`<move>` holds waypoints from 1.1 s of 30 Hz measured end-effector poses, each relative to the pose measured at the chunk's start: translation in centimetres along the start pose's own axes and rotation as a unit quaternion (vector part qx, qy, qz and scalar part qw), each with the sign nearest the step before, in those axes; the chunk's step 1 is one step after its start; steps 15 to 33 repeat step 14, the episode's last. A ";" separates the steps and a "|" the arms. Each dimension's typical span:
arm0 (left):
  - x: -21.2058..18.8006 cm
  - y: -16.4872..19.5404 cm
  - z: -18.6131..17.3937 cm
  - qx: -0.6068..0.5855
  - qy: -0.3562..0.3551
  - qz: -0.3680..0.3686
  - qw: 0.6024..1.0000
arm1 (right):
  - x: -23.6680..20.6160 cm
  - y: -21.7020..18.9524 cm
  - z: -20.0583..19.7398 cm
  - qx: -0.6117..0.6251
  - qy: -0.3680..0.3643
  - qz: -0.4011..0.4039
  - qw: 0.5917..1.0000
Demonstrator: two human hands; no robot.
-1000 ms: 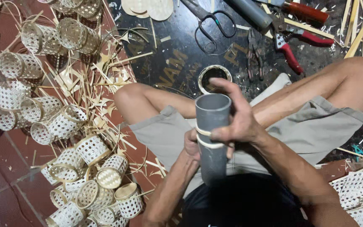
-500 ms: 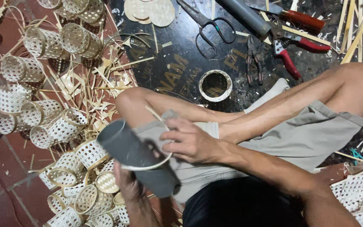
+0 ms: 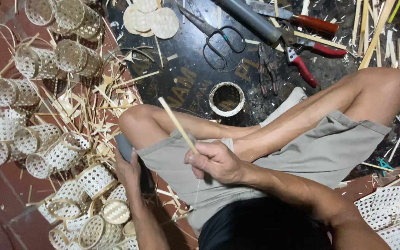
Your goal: The person sits cross-legged and assembles small cylindrical bamboo crafts. They fit a perforated bamboo cylinder over a plastic tube, apply glue to the rim, and weave thin bamboo strips around the cylinder to secure it. They repeat this process on multiple units.
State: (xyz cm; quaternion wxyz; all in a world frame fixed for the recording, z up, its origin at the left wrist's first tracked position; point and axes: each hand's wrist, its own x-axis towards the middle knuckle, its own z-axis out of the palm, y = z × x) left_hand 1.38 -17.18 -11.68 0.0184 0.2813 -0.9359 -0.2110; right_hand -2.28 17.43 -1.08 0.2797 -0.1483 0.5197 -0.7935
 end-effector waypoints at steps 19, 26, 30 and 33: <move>-1.9 24.0 -3.6 -0.459 -0.150 0.165 0.860 | 2.4 -3.9 -5.1 -0.116 0.174 0.051 0.977; -1.9 24.0 -3.6 -0.459 -0.150 0.165 0.860 | 2.4 -3.9 -5.1 -0.116 0.174 0.051 0.977; -1.9 24.0 -3.6 -0.459 -0.150 0.165 0.860 | 2.4 -3.9 -5.1 -0.116 0.174 0.051 0.977; -1.9 24.0 -3.6 -0.459 -0.150 0.165 0.860 | 2.4 -3.9 -5.1 -0.116 0.174 0.051 0.977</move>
